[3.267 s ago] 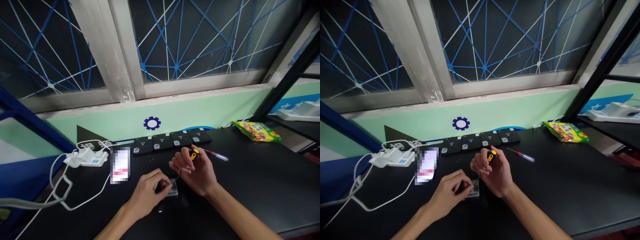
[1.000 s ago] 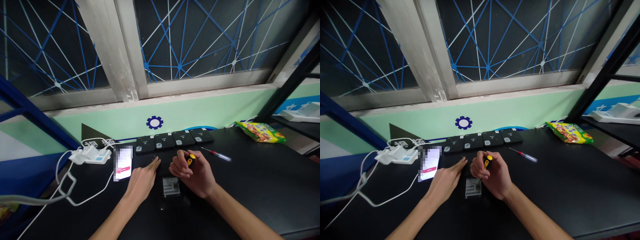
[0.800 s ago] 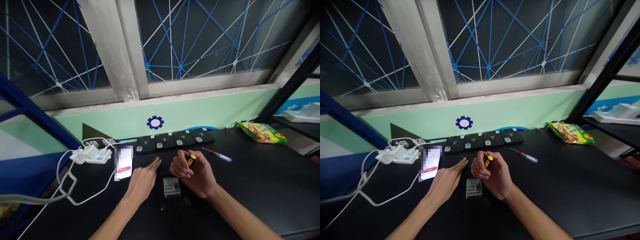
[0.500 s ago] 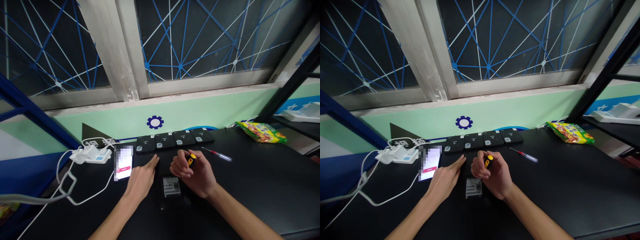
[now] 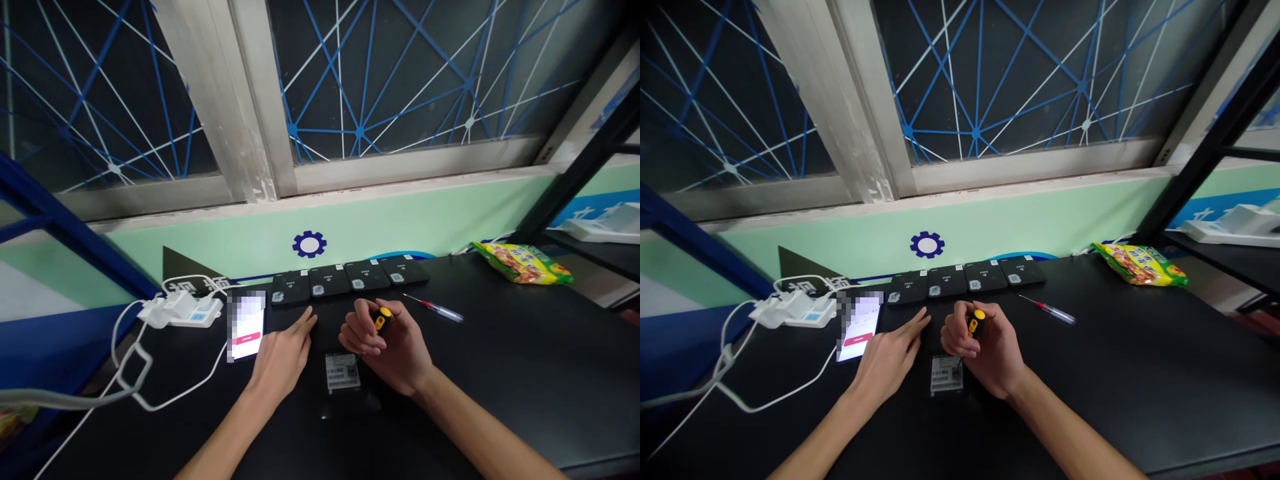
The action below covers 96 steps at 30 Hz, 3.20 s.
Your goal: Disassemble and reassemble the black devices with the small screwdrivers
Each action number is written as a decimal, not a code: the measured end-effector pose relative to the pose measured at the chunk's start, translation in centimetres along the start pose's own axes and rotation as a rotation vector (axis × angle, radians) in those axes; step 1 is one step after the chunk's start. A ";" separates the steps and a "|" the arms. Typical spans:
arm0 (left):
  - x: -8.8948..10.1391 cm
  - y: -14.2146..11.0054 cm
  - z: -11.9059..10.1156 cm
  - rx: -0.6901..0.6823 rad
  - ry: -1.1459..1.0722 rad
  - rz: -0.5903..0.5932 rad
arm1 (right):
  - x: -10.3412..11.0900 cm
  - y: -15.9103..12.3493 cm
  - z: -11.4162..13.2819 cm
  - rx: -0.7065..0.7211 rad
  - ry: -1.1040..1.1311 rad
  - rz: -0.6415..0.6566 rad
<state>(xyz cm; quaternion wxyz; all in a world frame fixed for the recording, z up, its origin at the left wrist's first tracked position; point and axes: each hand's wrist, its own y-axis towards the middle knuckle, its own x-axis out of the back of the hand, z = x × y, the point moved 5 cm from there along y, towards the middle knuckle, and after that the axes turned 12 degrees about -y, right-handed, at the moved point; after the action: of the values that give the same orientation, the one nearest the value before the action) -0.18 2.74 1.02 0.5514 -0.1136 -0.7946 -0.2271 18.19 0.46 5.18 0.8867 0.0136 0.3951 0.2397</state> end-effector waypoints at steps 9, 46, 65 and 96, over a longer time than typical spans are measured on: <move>2.1 -0.6 0.2 0.006 -0.302 -0.343 | 0.2 -0.1 0.2 0.016 0.040 -0.026; 1.4 -1.1 -5.0 -0.272 -0.494 0.182 | 3.2 0.5 -0.9 0.051 -0.239 -0.320; 0.5 -1.4 -4.9 -0.208 -0.646 0.270 | 11.2 -7.0 6.6 0.165 -2.196 -0.471; -0.5 -1.8 -5.7 -0.258 -0.523 0.320 | 8.0 -10.1 9.3 -0.258 -1.595 -0.157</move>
<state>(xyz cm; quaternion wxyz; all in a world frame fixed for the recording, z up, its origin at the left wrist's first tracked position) 3.91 -1.58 1.76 0.3386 -0.3603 -0.8460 -0.1995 33.49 -3.43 3.83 0.9103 0.0503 -0.3868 0.1388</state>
